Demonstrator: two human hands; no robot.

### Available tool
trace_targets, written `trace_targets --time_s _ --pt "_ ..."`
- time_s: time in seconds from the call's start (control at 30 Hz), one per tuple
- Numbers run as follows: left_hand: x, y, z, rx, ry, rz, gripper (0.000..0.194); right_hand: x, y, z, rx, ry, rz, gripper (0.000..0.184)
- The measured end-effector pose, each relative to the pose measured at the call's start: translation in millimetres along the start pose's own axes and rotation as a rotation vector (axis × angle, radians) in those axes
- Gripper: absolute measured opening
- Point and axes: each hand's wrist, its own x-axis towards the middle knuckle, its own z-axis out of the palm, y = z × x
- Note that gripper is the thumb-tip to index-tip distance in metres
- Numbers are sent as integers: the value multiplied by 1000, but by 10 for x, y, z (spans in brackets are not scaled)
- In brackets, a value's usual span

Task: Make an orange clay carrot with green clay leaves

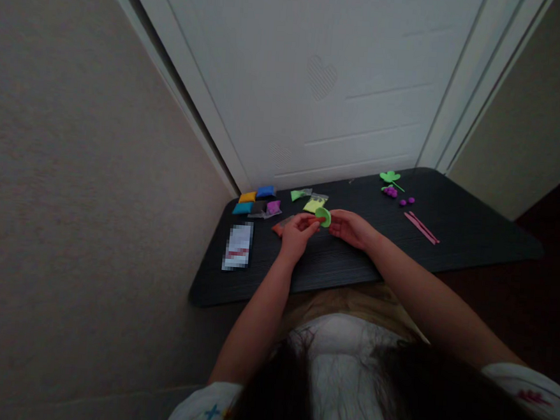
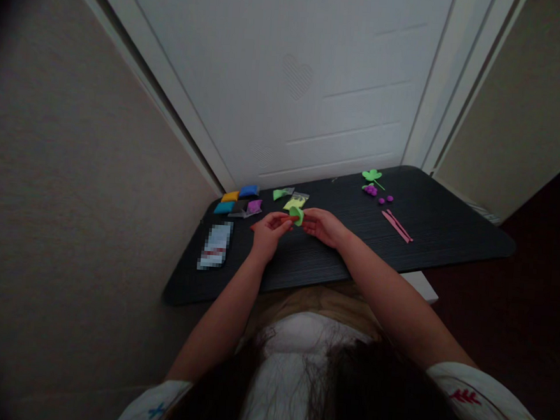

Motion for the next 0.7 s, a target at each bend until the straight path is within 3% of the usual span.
trace_targets --time_s 0.7 --pt "-21 -18 14 126 27 78 27 -5 13 12 -45 11 23 7"
